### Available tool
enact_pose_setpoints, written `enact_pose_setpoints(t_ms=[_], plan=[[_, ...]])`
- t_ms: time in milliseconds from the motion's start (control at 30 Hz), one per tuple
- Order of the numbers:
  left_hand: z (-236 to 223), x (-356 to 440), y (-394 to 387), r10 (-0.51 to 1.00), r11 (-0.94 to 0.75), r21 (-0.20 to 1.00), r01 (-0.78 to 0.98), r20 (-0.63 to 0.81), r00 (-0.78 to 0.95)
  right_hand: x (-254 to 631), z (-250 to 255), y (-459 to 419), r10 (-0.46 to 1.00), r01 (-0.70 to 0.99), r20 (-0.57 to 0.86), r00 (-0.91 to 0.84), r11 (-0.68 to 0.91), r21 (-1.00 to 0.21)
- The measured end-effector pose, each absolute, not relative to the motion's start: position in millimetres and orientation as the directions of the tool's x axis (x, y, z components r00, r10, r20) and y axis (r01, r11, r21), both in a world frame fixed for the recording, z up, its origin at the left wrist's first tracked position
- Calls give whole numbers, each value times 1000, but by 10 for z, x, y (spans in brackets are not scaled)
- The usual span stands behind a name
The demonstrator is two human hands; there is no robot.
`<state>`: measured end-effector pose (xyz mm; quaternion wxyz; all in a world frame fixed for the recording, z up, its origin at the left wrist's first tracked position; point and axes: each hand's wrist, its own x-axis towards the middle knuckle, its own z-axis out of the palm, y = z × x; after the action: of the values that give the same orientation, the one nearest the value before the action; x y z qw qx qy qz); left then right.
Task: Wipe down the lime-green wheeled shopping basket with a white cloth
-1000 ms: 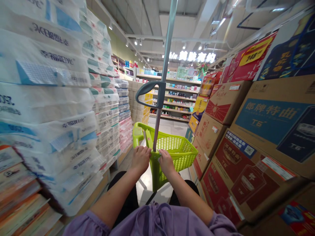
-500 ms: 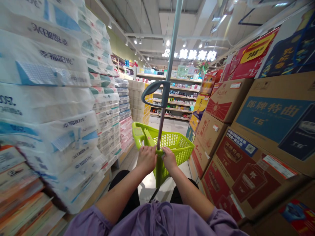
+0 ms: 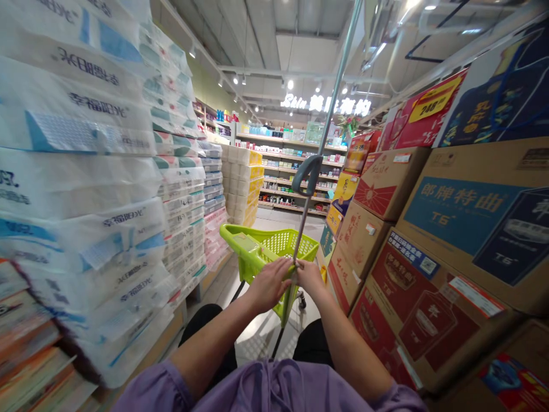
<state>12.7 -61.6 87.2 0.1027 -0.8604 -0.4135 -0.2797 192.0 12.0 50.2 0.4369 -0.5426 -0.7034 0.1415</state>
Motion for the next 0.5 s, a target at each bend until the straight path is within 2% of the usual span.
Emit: enact_pose_setpoints(t_ms=[133,233,300,367,500], plan=[[874,-235,-379,768,-397,73,915,572,287,1955,776,-117,862,683,505,36,348,-643],[859,-399,-290,812,-284,63,957,546,205,1808,917,-246,818,717,570,-77,443,-539],[835,-416,-293,810,-275,40,961,548,209,1691,926,-286,787,751,591,-180,498,-435],[809,-391,-325,795,-285,16,958,562,227,1632,873,-288,767,799,607,-209,492,-346],[784,-329,-400,785,-309,-11,951,562,261,1755,742,-194,749,843,645,-155,440,-308]])
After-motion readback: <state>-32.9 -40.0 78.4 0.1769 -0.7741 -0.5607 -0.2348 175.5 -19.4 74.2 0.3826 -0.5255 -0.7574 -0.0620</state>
